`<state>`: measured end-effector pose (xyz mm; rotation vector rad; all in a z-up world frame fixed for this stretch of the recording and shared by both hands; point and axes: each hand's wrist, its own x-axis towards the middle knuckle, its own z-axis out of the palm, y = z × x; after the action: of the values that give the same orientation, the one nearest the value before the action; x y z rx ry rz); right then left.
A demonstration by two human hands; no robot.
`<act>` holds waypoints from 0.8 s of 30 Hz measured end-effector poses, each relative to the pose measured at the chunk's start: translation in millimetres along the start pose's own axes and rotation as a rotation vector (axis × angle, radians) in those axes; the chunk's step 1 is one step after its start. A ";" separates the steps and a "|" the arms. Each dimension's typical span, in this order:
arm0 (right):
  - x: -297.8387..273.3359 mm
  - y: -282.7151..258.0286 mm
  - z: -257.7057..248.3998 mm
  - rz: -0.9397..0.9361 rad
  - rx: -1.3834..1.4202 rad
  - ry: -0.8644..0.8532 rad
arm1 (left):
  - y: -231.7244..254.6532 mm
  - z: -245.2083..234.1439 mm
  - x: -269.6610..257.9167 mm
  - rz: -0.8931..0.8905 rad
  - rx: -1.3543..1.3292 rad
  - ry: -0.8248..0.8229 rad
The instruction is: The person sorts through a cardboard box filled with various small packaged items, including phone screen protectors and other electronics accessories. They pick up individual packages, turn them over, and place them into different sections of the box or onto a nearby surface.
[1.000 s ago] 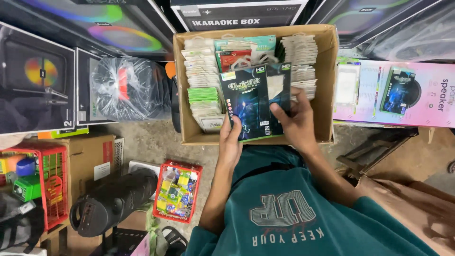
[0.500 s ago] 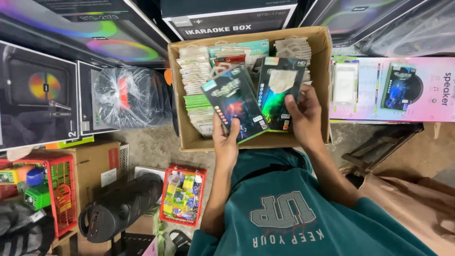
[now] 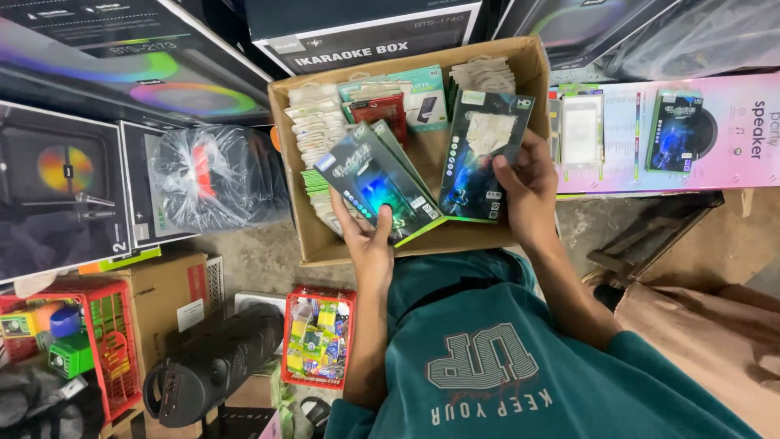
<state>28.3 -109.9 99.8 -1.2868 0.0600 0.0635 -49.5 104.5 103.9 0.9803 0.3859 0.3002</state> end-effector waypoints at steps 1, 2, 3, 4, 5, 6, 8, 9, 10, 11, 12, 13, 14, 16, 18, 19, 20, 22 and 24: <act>1.6 0.2 -2.8 -0.001 0.000 0.002 | -8.0 -7.0 1.0 0.000 0.000 -0.002; 3.7 0.4 -5.4 0.003 0.080 0.012 | -15.7 -14.0 2.5 0.001 0.031 -0.020; 5.9 0.5 -7.9 0.008 0.160 0.023 | -23.5 -20.8 4.1 0.002 0.062 -0.037; 7.0 1.0 -13.8 0.008 0.161 0.025 | -27.4 -22.8 4.4 0.001 0.063 -0.039; 8.2 1.6 -19.6 0.047 0.247 0.070 | -31.3 -24.8 4.8 -0.031 0.067 -0.045; 9.9 2.0 -25.6 0.085 0.333 0.114 | -35.5 -26.5 5.7 -0.062 0.071 -0.050; 11.6 -8.9 -22.3 0.085 0.264 0.140 | -50.6 -32.1 7.7 -0.079 0.068 -0.054; 12.1 -14.7 -20.9 0.085 0.194 0.164 | -58.2 -34.8 8.1 -0.094 0.064 -0.056; 13.2 -15.1 -24.2 0.081 0.193 0.167 | -58.5 -28.9 11.1 -0.094 0.063 -0.060; 14.4 -15.9 -27.6 0.056 0.113 0.152 | -58.7 -22.7 14.2 -0.118 0.033 -0.053; 15.8 -16.6 -30.9 0.030 0.033 0.138 | -58.5 -16.4 17.5 -0.142 0.005 -0.046; 18.5 -25.2 -33.4 0.026 0.034 0.141 | -54.1 -8.5 23.3 -0.142 0.005 -0.051; 20.6 -33.5 -35.6 0.007 0.124 0.169 | -49.5 -1.3 28.7 -0.155 0.035 -0.055; 25.1 -39.7 -52.2 -0.016 0.215 0.201 | -49.4 7.4 43.6 -0.170 0.066 -0.065; 30.6 -35.6 -80.4 -0.247 0.064 0.291 | -58.2 10.8 63.6 -0.081 0.386 -0.239; 32.0 -42.6 -86.0 -0.251 0.066 0.295 | -61.2 18.2 76.1 -0.080 0.387 -0.246; 32.7 -49.5 -91.6 -0.307 0.103 0.292 | -64.1 25.5 87.7 0.027 0.552 -0.372; 33.1 -62.5 -99.4 -0.368 0.141 0.291 | -73.1 42.5 110.3 0.139 0.713 -0.504; 34.3 -74.5 -102.9 -0.413 0.164 0.313 | -84.2 62.7 133.9 0.294 0.922 -0.599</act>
<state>67.6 -229.1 139.6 -1.1146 0.0644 -0.4886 104.0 69.3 39.5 1.9689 -0.2134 0.0640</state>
